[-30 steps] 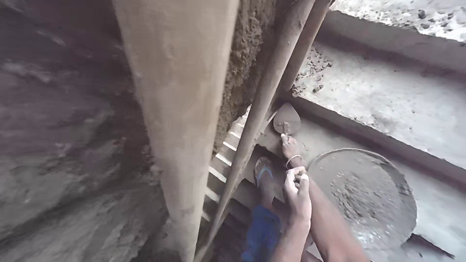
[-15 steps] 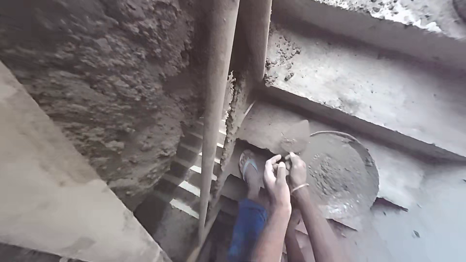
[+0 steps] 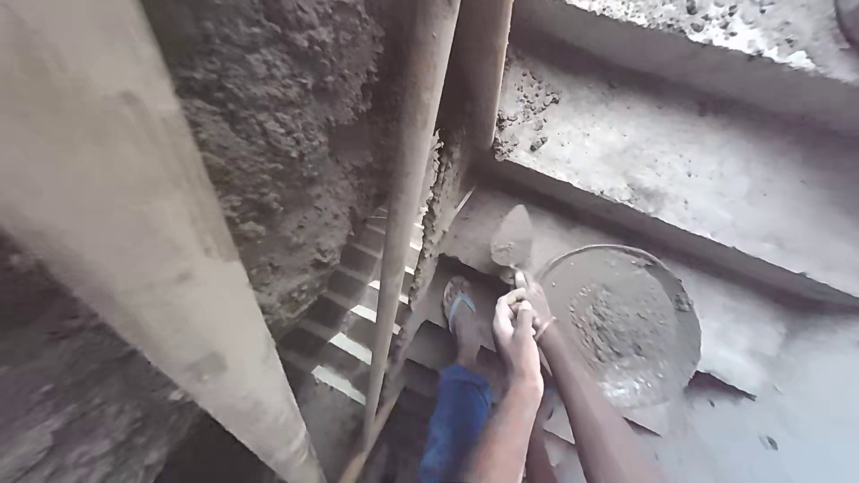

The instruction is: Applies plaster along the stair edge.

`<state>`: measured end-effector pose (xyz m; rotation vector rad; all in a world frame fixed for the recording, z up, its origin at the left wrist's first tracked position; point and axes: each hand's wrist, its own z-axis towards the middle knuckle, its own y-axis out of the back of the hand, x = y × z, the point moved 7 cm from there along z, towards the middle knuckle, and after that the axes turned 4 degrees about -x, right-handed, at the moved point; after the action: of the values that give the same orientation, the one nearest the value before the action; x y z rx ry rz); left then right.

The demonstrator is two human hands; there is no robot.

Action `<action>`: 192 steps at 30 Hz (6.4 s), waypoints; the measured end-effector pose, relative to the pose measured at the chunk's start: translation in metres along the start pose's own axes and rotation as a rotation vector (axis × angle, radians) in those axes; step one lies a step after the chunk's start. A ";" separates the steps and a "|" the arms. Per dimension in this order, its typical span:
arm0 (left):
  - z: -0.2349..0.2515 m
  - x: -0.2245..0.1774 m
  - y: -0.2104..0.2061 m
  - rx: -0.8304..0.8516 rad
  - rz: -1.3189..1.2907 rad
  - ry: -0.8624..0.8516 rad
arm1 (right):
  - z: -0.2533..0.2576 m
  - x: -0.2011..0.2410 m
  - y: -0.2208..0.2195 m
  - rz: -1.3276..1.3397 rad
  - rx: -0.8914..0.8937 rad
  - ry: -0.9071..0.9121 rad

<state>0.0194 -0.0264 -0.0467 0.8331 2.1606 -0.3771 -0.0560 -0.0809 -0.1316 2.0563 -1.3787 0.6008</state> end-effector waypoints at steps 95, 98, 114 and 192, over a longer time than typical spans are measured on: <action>0.014 -0.015 0.037 -0.162 -0.087 -0.056 | 0.079 0.052 -0.086 -0.202 0.051 -0.031; 0.013 -0.014 0.038 -0.166 -0.105 -0.036 | 0.063 0.040 -0.067 -0.242 0.019 -0.009; 0.008 -0.008 0.029 -0.103 -0.110 0.009 | 0.073 0.132 0.020 0.205 0.176 -0.121; -0.040 0.140 0.031 0.092 0.304 0.379 | -0.161 -0.245 0.159 0.693 0.022 -0.234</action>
<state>-0.0497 0.0784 -0.1261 1.3535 2.3181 -0.1733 -0.3002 0.1456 -0.1394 1.6689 -2.2548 0.6601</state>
